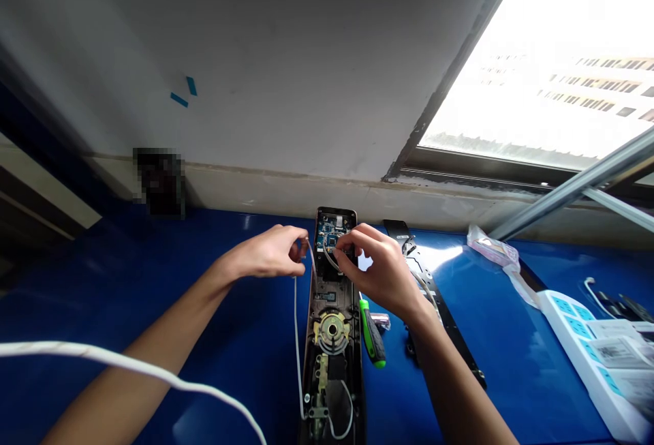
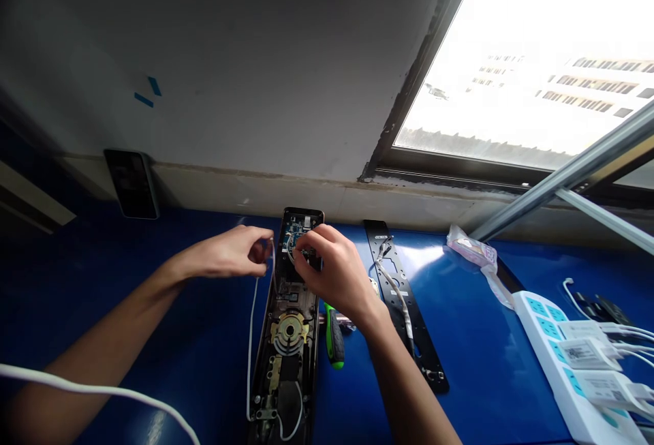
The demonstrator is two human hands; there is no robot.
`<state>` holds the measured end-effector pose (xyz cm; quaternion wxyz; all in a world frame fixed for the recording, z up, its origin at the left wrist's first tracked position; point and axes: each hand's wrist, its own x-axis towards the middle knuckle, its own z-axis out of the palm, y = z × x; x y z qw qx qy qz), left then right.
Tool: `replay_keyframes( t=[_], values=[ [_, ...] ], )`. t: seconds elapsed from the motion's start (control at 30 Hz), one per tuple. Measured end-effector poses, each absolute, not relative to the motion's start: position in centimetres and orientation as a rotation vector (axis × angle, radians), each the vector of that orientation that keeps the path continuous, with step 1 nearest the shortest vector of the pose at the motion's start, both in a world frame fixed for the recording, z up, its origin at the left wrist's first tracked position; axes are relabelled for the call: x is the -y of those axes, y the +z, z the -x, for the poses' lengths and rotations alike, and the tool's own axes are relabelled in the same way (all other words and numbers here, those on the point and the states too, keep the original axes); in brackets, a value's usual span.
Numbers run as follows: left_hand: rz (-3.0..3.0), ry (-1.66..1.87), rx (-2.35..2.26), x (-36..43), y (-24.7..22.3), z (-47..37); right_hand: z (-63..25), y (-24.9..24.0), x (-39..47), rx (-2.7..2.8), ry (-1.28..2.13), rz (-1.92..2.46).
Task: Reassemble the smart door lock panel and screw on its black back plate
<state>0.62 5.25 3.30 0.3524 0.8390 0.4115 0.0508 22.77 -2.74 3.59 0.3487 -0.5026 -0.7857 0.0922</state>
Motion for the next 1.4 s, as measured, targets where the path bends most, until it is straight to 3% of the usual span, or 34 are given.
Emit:
replay_keyframes(
  t=[0.2,0.5,1.4],
  values=[
    [-1.987,0.475,-0.854,-3.3,5.5,-0.9,-23.2,4.8,1.9,2.089,0.270,1.254],
    [-2.010,0.610,-1.019,-2.3,4.8,-2.5,-23.4,5.9,1.0,2.221,0.389,1.198],
    [-1.925,0.468,-0.957,-4.0,5.9,0.4,-22.1,4.3,0.2,2.329,0.342,1.223]
  ],
)
